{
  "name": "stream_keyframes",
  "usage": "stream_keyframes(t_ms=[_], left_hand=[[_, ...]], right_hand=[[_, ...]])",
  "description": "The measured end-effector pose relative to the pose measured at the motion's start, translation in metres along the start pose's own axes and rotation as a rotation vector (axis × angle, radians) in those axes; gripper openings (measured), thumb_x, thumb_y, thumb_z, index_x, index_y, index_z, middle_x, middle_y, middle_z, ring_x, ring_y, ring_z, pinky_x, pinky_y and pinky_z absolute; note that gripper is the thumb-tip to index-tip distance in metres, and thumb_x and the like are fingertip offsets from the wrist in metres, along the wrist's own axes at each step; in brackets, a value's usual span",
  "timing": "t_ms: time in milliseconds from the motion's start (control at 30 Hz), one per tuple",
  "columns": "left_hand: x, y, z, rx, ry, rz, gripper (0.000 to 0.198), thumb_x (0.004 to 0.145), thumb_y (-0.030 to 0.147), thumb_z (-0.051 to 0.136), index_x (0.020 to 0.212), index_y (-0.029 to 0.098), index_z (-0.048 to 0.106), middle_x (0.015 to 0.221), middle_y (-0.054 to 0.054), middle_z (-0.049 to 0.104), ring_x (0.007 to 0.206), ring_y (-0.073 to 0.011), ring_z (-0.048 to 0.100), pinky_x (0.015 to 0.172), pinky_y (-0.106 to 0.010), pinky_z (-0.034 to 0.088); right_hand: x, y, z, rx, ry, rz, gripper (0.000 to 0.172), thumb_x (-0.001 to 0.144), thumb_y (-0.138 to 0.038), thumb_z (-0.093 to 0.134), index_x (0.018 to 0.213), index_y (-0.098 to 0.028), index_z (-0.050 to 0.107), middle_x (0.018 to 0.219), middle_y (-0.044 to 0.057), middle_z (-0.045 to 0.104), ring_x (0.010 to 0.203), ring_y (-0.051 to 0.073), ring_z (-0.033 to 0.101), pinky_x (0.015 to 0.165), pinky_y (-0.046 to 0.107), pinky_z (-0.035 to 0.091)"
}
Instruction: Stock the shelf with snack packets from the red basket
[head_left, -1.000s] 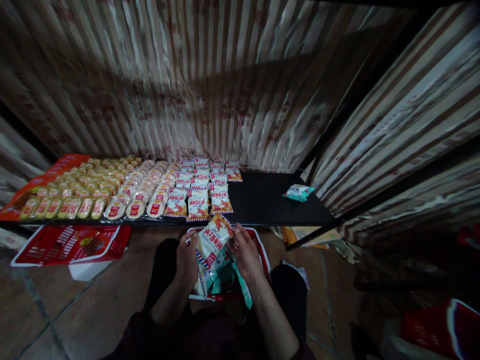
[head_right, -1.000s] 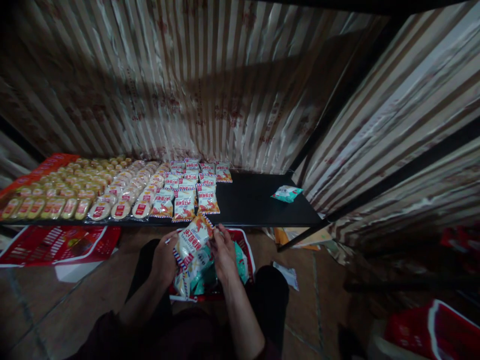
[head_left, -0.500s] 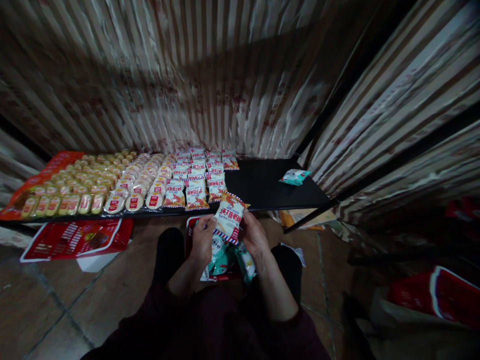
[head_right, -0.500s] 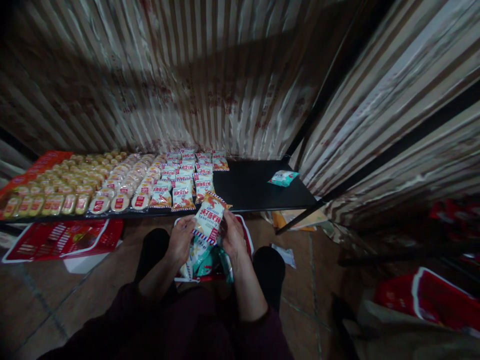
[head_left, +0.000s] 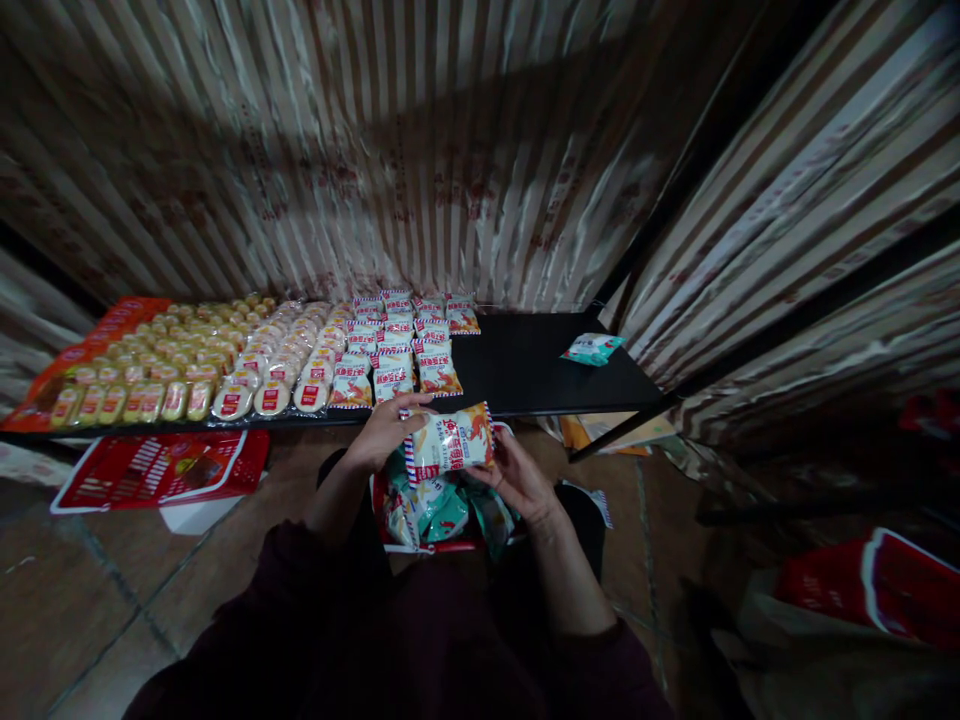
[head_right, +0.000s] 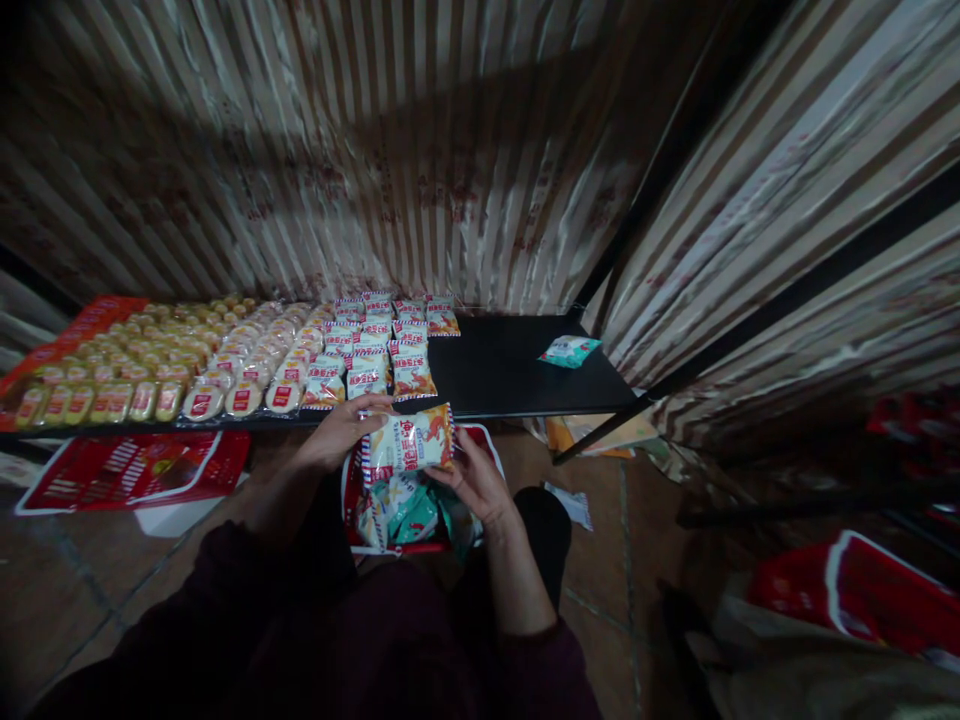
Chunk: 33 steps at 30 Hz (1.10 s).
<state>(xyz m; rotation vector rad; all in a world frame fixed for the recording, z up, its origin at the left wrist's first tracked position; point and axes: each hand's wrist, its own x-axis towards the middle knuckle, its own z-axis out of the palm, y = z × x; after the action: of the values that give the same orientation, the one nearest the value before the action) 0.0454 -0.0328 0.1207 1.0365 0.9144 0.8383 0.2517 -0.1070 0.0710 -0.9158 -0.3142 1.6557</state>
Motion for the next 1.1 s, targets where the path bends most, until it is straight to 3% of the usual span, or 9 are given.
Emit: stream_keyframes(t_ms=[133,333,467,600,900,1100], left_hand=[[0.008,0.0,0.007,0.019,-0.053,-0.03,0.047,0.057,0.028,0.081,0.102,0.02,0.069,0.087,-0.005,0.073,0.069,-0.017,0.065,0.065,-0.028,0.049],[0.011,-0.016,0.015,-0.242,0.169,0.045,0.043,0.065,0.041,0.077,0.101,0.019,0.068,0.092,-0.006,0.071,0.083,-0.0183,0.065,0.075,-0.029,0.05],[0.002,-0.031,0.015,-0.305,0.168,-0.059,0.043,0.062,0.046,0.078,0.093,0.017,0.068,0.092,-0.007,0.07,0.081,-0.0188,0.065,0.072,-0.03,0.052],[-0.001,-0.041,0.019,-0.363,0.198,-0.048,0.043,0.055,0.045,0.082,0.082,0.015,0.067,0.082,-0.005,0.068,0.074,-0.0153,0.063,0.069,-0.027,0.051],[0.013,-0.034,0.022,-0.281,0.371,-0.031,0.035,0.056,0.04,0.08,0.076,0.016,0.065,0.071,-0.001,0.066,0.062,-0.0121,0.06,0.059,-0.024,0.048],[0.02,-0.026,0.021,-0.171,0.423,0.053,0.033,0.058,0.041,0.077,0.075,0.016,0.064,0.061,0.003,0.063,0.057,-0.0115,0.059,0.058,-0.023,0.047]], right_hand=[[-0.001,0.008,0.005,-0.069,-0.033,0.0,0.032,0.068,-0.032,0.079,0.093,-0.015,0.068,0.087,0.006,0.075,0.082,0.021,0.071,0.072,0.03,0.058],[0.006,0.015,0.014,0.021,0.059,-0.114,0.033,0.073,-0.036,0.075,0.099,-0.017,0.068,0.087,0.006,0.076,0.087,0.023,0.071,0.073,0.032,0.059],[0.01,0.022,0.02,0.078,0.118,-0.152,0.034,0.075,-0.04,0.072,0.102,-0.02,0.067,0.092,0.004,0.075,0.089,0.022,0.071,0.071,0.03,0.059],[0.012,0.026,0.024,0.053,0.165,-0.163,0.033,0.075,-0.039,0.073,0.1,-0.02,0.068,0.092,0.004,0.075,0.089,0.022,0.07,0.067,0.028,0.06],[0.006,0.031,0.023,0.057,0.204,-0.101,0.033,0.074,-0.039,0.074,0.103,-0.024,0.067,0.09,-0.001,0.075,0.073,0.014,0.069,0.054,0.021,0.054],[-0.002,0.038,0.026,0.025,0.224,-0.082,0.03,0.073,-0.04,0.075,0.096,-0.024,0.068,0.086,-0.001,0.075,0.074,0.014,0.069,0.063,0.023,0.055]])
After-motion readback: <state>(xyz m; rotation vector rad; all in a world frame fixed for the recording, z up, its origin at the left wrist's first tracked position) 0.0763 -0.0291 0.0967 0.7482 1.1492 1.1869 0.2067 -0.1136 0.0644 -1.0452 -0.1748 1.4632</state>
